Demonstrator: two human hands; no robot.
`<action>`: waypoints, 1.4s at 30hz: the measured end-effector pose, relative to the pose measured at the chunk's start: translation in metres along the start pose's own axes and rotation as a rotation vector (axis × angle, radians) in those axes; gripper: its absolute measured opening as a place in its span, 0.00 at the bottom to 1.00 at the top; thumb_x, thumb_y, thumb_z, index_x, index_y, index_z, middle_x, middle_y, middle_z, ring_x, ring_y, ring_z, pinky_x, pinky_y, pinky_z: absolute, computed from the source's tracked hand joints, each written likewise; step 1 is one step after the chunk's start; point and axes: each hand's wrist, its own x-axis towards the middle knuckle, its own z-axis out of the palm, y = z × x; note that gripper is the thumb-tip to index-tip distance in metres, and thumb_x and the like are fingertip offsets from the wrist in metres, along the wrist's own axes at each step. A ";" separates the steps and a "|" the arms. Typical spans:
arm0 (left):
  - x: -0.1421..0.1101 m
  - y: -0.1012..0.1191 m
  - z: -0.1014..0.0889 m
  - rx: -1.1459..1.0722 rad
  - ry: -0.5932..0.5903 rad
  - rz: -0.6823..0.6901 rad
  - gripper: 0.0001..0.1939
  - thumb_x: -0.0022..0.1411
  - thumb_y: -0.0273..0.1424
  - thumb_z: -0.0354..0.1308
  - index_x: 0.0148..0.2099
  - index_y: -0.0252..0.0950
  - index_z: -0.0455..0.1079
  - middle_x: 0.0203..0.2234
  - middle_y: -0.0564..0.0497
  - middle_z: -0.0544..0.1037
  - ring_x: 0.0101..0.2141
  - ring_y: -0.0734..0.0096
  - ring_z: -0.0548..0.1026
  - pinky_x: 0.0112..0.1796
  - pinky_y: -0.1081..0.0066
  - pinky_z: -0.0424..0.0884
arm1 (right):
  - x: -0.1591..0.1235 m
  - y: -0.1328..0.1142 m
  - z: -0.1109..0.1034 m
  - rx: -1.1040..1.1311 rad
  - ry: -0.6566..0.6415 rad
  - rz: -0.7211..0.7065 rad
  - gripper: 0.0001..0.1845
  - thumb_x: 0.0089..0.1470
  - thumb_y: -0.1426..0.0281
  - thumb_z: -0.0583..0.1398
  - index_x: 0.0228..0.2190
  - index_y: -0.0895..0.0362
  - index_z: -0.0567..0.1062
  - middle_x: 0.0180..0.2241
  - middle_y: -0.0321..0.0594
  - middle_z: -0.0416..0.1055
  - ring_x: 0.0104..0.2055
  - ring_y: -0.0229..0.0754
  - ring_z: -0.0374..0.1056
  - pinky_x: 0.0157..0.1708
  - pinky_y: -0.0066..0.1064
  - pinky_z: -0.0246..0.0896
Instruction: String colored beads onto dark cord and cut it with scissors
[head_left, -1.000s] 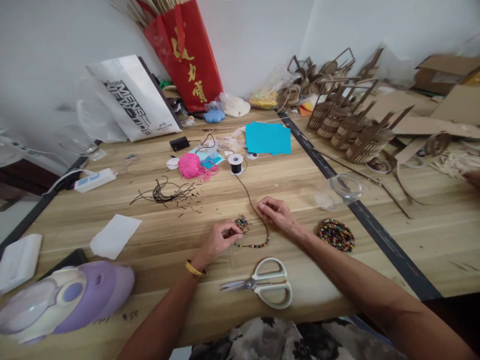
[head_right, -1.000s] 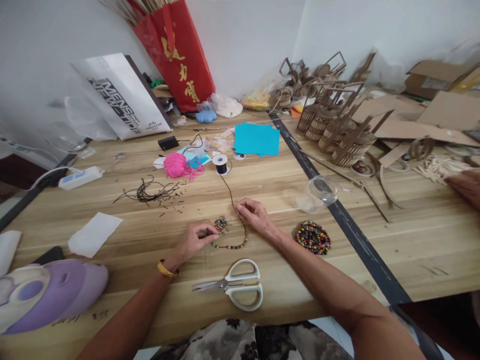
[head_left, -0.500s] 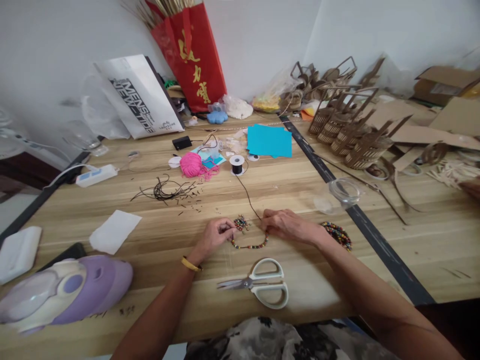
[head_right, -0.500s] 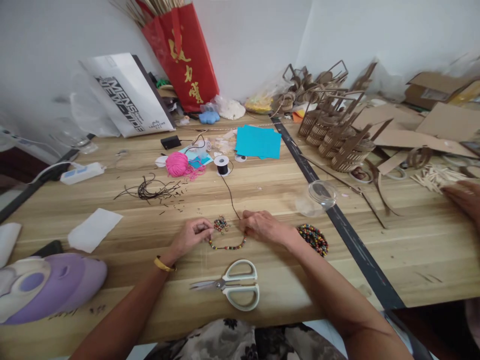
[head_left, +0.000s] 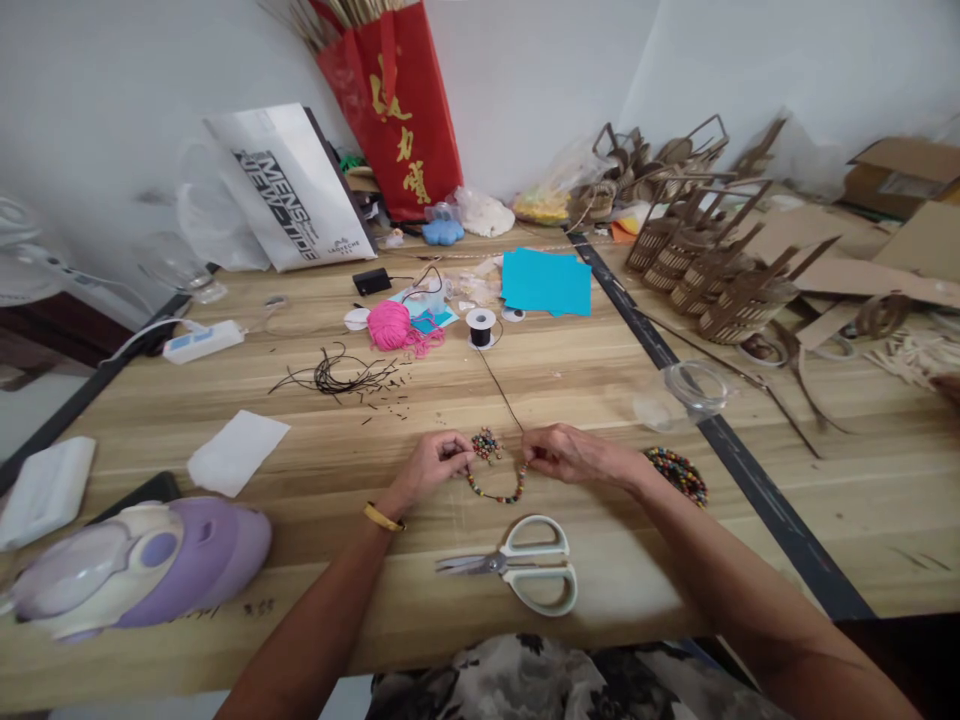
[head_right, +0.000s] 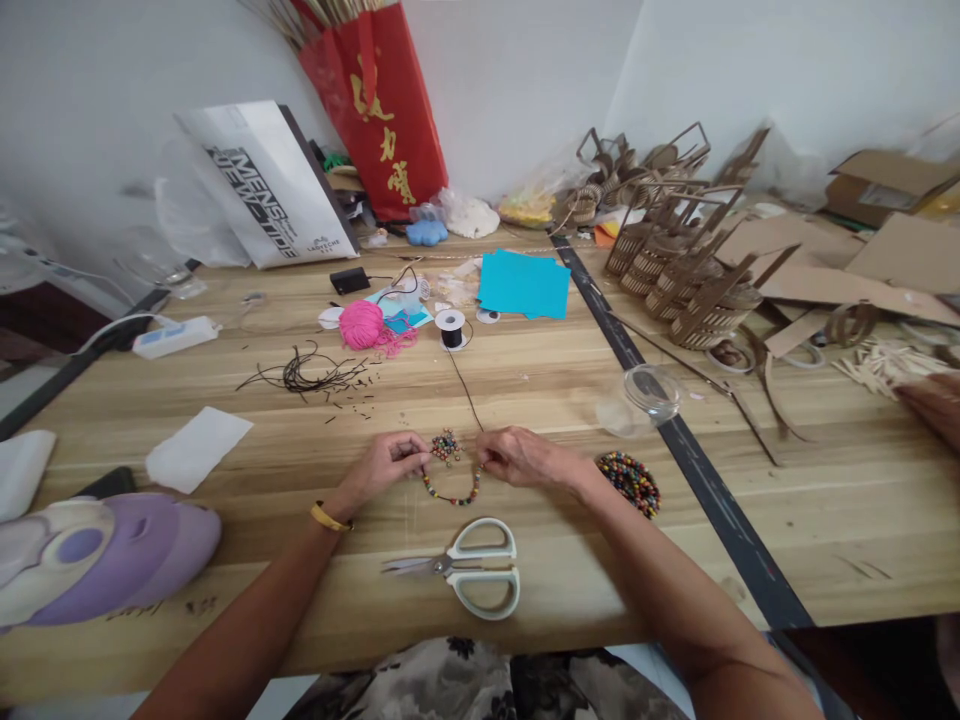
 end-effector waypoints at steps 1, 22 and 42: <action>0.000 0.000 -0.001 -0.001 -0.003 -0.005 0.15 0.53 0.39 0.62 0.30 0.30 0.69 0.22 0.50 0.75 0.22 0.76 0.71 0.27 0.75 0.68 | 0.000 0.000 0.000 -0.008 -0.006 0.010 0.06 0.55 0.78 0.54 0.29 0.59 0.70 0.23 0.34 0.66 0.22 0.34 0.59 0.25 0.24 0.50; 0.002 -0.001 -0.004 -0.040 -0.047 0.019 0.15 0.52 0.39 0.63 0.29 0.30 0.68 0.21 0.51 0.74 0.22 0.77 0.70 0.26 0.76 0.65 | 0.001 0.002 0.005 -0.095 -0.099 0.038 0.08 0.53 0.80 0.57 0.27 0.59 0.74 0.29 0.39 0.72 0.31 0.38 0.67 0.32 0.25 0.55; 0.002 -0.003 0.000 -0.031 -0.033 -0.027 0.13 0.51 0.36 0.63 0.29 0.29 0.69 0.20 0.52 0.74 0.21 0.78 0.69 0.25 0.77 0.66 | 0.009 0.010 0.018 0.153 -0.073 -0.067 0.07 0.48 0.81 0.59 0.27 0.60 0.76 0.28 0.37 0.71 0.28 0.34 0.65 0.28 0.23 0.57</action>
